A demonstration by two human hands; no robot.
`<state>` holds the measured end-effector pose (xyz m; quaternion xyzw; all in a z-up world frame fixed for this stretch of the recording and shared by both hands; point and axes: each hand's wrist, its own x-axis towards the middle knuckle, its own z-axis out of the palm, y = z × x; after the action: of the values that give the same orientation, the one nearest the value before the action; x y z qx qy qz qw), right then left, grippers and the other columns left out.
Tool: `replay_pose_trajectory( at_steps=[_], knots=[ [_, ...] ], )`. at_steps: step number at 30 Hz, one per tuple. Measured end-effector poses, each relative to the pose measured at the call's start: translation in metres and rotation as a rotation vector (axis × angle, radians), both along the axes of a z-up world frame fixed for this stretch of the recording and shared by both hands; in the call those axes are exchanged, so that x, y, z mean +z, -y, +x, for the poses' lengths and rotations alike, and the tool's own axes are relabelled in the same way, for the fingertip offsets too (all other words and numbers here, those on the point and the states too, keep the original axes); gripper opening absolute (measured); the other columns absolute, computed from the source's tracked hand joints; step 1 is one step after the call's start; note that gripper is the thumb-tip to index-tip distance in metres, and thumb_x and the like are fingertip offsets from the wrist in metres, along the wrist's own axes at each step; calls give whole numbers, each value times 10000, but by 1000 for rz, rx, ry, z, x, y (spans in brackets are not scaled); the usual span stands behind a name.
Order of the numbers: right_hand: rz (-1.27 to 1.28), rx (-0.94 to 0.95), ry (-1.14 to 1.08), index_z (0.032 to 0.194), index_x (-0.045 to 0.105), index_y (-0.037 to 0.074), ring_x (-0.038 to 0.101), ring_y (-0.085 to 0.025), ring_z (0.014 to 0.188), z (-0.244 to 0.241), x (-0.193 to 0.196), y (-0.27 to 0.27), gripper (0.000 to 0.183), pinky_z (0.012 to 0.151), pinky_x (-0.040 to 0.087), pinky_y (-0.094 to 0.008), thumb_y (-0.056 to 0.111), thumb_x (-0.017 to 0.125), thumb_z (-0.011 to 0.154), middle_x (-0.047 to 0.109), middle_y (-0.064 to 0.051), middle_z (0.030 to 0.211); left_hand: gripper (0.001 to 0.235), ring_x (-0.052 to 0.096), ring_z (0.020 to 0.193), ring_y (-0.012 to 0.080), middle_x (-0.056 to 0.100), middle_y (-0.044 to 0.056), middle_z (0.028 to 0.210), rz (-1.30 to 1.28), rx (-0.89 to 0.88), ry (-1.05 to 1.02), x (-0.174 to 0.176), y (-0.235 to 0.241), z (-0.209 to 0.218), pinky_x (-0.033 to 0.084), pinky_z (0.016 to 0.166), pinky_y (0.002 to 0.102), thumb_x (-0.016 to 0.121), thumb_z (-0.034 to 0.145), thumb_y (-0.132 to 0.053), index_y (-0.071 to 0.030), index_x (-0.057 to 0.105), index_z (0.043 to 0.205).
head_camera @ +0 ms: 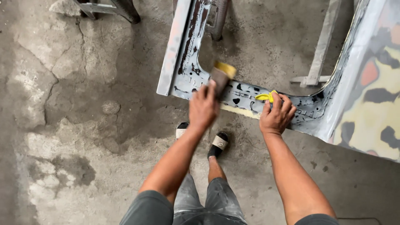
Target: The person sands a metal frame using a sanding block and a yellow cloth, repeatedly wiping the surface to remove residue. They dip the cloth and sanding block into a green bucket of water to clean them before continuing to sand different sections of the frame.
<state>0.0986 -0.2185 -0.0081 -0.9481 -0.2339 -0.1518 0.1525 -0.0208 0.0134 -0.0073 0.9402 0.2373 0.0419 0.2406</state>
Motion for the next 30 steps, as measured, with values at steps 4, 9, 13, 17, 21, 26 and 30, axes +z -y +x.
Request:
replay_pose_trajectory(
  at_steps=[4, 9, 13, 17, 21, 26, 30],
  knots=[
    [7, 2, -28, 1356, 632, 166, 497, -378, 1174, 2, 3, -2, 389, 1016, 402, -500, 204, 721, 979, 575, -108, 1336, 775, 505, 1135, 374, 462, 203, 1364, 7, 197, 65, -13, -19, 21, 462, 920, 480, 674, 905, -241, -83, 321, 1576],
    [-6, 8, -20, 1352, 631, 153, 492, -370, 1185, 1, 1, 0, 360, 1031, 399, -497, 200, 706, 1003, 575, -110, 1334, 689, 499, 1188, 307, 430, 183, 1460, -72, 9, -12, -18, 64, 2, 461, 974, 412, 567, 979, -174, -202, 303, 1615],
    [-3, 26, -29, 1366, 636, 154, 486, -366, 1187, 2, 3, 0, 366, 1038, 397, -496, 200, 705, 1009, 574, -109, 1335, 663, 500, 1064, 332, 414, 256, 1414, -132, -108, -48, -11, 86, -8, 453, 905, 436, 544, 1008, -178, -119, 276, 1612],
    [5, 48, -24, 1353, 638, 155, 485, -365, 1199, 2, 3, 2, 363, 1043, 390, -490, 199, 707, 999, 572, -116, 1338, 714, 524, 1100, 322, 487, 155, 1380, -7, -57, 97, -25, 36, -11, 456, 865, 457, 641, 937, -215, -172, 332, 1580],
    [12, 69, -25, 1369, 630, 145, 485, -362, 1212, 2, 6, 3, 365, 1055, 384, -488, 197, 698, 1015, 577, -112, 1355, 778, 517, 1093, 336, 481, 196, 1344, -5, 227, -6, -20, -13, 5, 465, 824, 469, 702, 895, -248, -135, 328, 1568],
    [19, 68, -10, 1351, 637, 148, 489, -360, 1202, 3, 4, 2, 355, 1046, 384, -487, 197, 709, 1007, 578, -110, 1342, 729, 510, 1092, 317, 433, 210, 1427, -32, 152, -11, -25, 52, 6, 483, 877, 420, 631, 957, -206, -146, 296, 1602],
    [16, 70, -15, 1358, 640, 151, 495, -363, 1206, 3, 4, 4, 364, 1052, 390, -486, 201, 708, 1004, 577, -109, 1340, 723, 513, 1069, 340, 451, 215, 1366, -126, -69, 57, 6, 101, 3, 463, 866, 457, 597, 934, -205, -113, 294, 1585]
  ],
)
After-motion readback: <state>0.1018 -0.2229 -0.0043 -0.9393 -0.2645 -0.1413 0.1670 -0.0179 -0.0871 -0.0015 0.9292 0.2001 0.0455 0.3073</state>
